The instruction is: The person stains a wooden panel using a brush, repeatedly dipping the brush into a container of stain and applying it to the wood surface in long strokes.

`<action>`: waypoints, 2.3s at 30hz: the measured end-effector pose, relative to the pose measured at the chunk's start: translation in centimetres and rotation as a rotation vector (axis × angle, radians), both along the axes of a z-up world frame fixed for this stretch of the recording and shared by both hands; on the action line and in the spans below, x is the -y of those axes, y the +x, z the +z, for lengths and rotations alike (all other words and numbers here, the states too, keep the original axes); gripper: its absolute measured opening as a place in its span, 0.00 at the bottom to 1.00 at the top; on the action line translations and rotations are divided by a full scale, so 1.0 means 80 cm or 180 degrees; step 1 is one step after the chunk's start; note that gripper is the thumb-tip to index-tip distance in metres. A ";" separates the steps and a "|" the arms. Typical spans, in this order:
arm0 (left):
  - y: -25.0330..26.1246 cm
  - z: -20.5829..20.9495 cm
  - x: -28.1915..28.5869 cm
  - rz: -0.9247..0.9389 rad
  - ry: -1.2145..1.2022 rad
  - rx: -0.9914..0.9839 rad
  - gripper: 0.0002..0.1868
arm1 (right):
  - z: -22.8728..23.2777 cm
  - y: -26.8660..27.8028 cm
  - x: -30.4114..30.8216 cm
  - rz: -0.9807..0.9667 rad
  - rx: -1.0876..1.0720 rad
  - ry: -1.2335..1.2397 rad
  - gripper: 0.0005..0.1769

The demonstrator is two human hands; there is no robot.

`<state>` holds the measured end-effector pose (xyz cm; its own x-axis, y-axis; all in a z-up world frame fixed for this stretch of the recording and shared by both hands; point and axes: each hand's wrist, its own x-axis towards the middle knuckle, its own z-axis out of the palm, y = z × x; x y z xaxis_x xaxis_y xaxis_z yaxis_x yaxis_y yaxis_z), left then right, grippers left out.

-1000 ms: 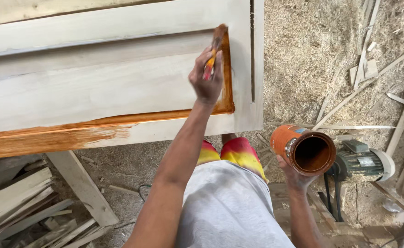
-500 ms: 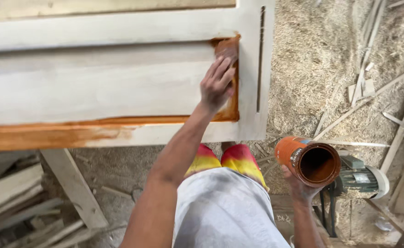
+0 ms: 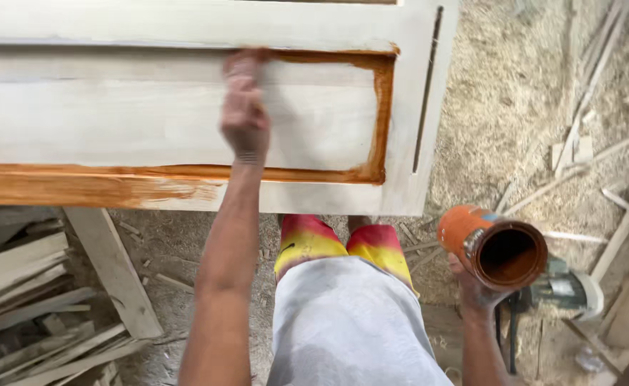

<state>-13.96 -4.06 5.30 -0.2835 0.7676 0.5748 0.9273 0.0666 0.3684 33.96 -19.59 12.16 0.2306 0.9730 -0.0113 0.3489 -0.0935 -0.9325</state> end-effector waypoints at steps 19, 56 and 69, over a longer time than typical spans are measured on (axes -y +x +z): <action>0.217 0.028 0.054 -0.0454 -0.0885 0.3193 0.12 | -0.001 0.008 0.009 -0.0064 -0.0308 -0.0030 0.64; 0.047 0.122 0.099 -0.0708 -0.1455 0.3451 0.12 | -0.014 -0.181 0.008 0.0381 -0.0130 0.0224 0.65; 0.158 0.300 0.163 -0.0708 -0.1174 0.2194 0.11 | 0.048 -0.256 -0.048 0.0920 0.1319 0.1434 0.49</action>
<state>-1.32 -17.06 29.26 -0.3001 0.9536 0.0256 0.5057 0.1363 0.8519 13.46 -15.74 15.98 -0.1416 0.8851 0.4433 0.6385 0.4239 -0.6424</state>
